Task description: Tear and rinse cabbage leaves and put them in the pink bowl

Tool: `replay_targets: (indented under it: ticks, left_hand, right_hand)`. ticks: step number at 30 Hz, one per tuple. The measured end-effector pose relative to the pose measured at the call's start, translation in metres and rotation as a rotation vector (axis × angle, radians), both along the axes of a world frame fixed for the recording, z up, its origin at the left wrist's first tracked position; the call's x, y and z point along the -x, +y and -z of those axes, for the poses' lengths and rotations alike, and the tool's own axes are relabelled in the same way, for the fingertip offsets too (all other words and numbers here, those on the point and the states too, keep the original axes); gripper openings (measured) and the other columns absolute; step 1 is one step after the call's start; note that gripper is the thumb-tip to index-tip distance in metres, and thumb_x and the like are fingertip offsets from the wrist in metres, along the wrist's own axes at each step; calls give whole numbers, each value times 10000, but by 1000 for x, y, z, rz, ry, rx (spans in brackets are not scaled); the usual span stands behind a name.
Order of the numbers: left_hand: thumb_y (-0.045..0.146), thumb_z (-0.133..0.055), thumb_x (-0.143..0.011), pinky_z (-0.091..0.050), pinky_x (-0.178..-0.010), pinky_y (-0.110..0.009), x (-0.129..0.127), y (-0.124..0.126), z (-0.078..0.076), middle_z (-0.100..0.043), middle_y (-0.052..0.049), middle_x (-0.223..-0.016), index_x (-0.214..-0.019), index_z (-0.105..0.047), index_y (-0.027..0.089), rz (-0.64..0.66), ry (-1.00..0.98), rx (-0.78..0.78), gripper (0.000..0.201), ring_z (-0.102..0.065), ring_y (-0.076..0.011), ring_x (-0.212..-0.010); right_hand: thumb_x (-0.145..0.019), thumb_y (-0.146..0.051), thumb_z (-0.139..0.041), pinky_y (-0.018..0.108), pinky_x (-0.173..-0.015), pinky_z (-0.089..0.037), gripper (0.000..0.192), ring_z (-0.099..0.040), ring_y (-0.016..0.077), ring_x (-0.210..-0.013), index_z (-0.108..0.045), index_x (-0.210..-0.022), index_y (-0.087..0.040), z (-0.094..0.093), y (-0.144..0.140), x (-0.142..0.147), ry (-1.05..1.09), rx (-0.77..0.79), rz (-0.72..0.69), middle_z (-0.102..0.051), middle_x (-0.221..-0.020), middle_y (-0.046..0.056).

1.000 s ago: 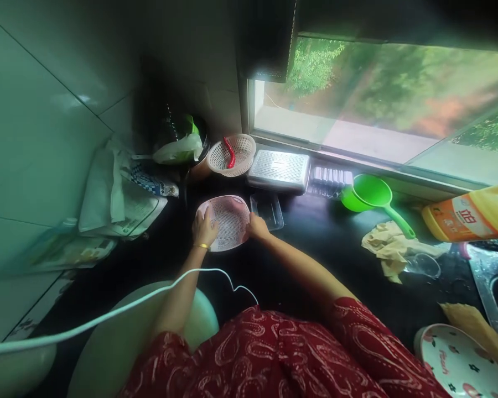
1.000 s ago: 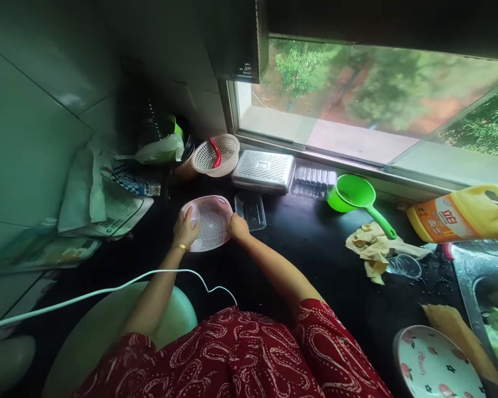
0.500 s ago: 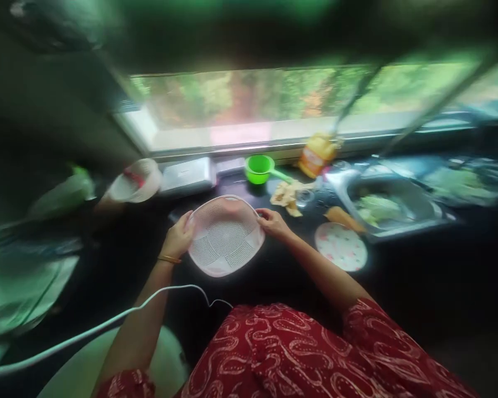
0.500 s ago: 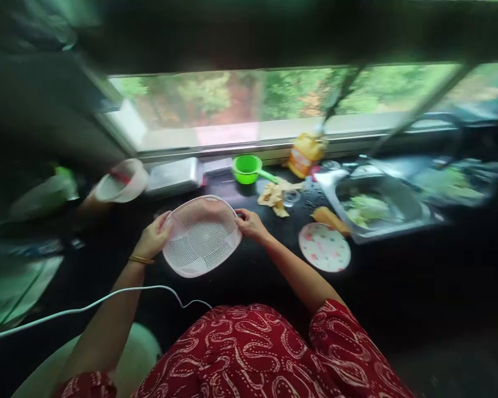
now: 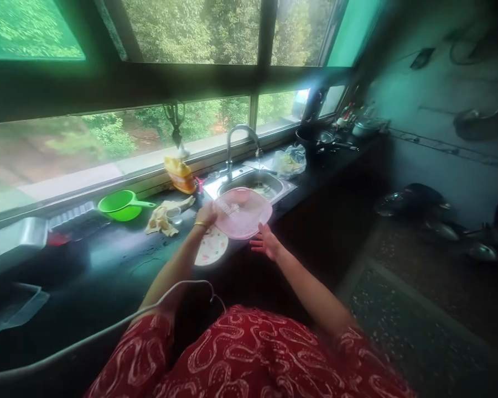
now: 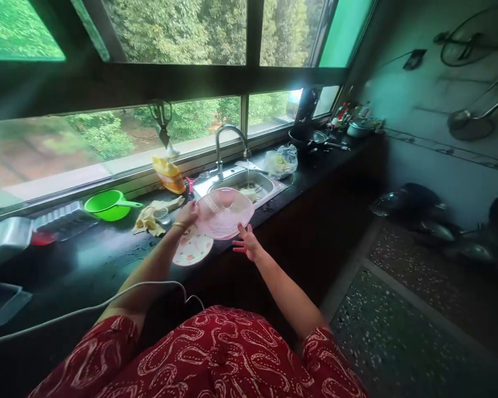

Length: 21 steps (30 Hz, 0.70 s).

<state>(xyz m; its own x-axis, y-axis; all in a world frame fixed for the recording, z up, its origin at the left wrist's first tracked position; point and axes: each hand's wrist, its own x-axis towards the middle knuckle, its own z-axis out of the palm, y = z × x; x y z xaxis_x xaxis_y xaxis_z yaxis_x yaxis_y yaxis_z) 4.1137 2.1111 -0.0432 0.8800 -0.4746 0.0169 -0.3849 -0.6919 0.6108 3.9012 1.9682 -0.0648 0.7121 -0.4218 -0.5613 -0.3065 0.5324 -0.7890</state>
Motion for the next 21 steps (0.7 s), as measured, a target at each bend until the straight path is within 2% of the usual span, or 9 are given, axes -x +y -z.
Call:
replay_targets:
  ticks: [3, 7, 10, 14, 17, 19, 21]
  left_hand:
    - [236, -445, -928, -478, -933, -394, 16, -76, 7, -654, -215, -1215, -1170, -589, 109, -49, 127, 14, 309, -629, -314, -1131]
    - [242, -462, -919, -495, -894, -389, 8, -145, 21, -641, -233, -1226, -1289, -482, 87, -103, 207, 137, 401, -662, -301, -1059]
    - [256, -499, -901, -499, -884, -403, -17, -187, 36, -647, -232, -1205, -1287, -473, 102, -148, 227, 187, 417, -671, -306, -1029]
    - [226, -468, -909, -487, -931, -442, -62, -233, 68, -621, -255, -1226, -1358, -417, 67, -186, 233, 184, 479, -642, -337, -1107]
    - [155, -479, -886, -369, -1083, -517, -88, -266, 93, -480, -278, -1408, -1442, -351, 54, -175, 69, 102, 579, -470, -376, -1327]
    - [158, -493, -884, -186, -1185, -548, -101, -290, 105, -343, -238, -1536, -1459, -369, 79, -103, -61, 33, 594, -260, -370, -1457]
    - [248, -511, -901, -68, -1216, -537, -114, -317, 114, -254, -188, -1595, -1472, -380, 103, -7, -58, -17, 603, -121, -353, -1500]
  right_hand:
    - [-830, -554, -626, 298, -571, -543, 766, -620, 150, -735, -269, -1471, -332, 0, -56, 3, -5, 26, 81, -606, -1160, 116]
    - [-843, -506, -613, 268, -553, -529, 659, -590, 120, -672, -332, -1411, -327, 5, -125, -20, -17, 58, 107, -615, -1085, 75]
    - [-839, -445, -610, 245, -537, -522, 567, -560, 96, -629, -380, -1345, -329, 13, -176, -59, -18, 65, 96, -611, -1034, 38]
    - [-780, -241, -584, 200, -468, -497, 522, -568, 97, -618, -414, -1264, -336, 28, -238, -130, 50, 133, 37, -593, -994, 4]
    - [-645, -76, -532, 197, -485, -526, 705, -581, 100, -672, -397, -1276, -361, 37, -270, -179, 38, 195, -14, -596, -1043, -15]
    - [-590, -40, -513, 213, -525, -553, 804, -587, 109, -725, -389, -1309, -379, 41, -283, -203, 18, 217, -67, -599, -1096, -22]
    - [-575, -33, -509, 224, -565, -565, 889, -597, 124, -775, -357, -1373, -393, 45, -291, -219, -2, 207, -138, -604, -1133, -22]
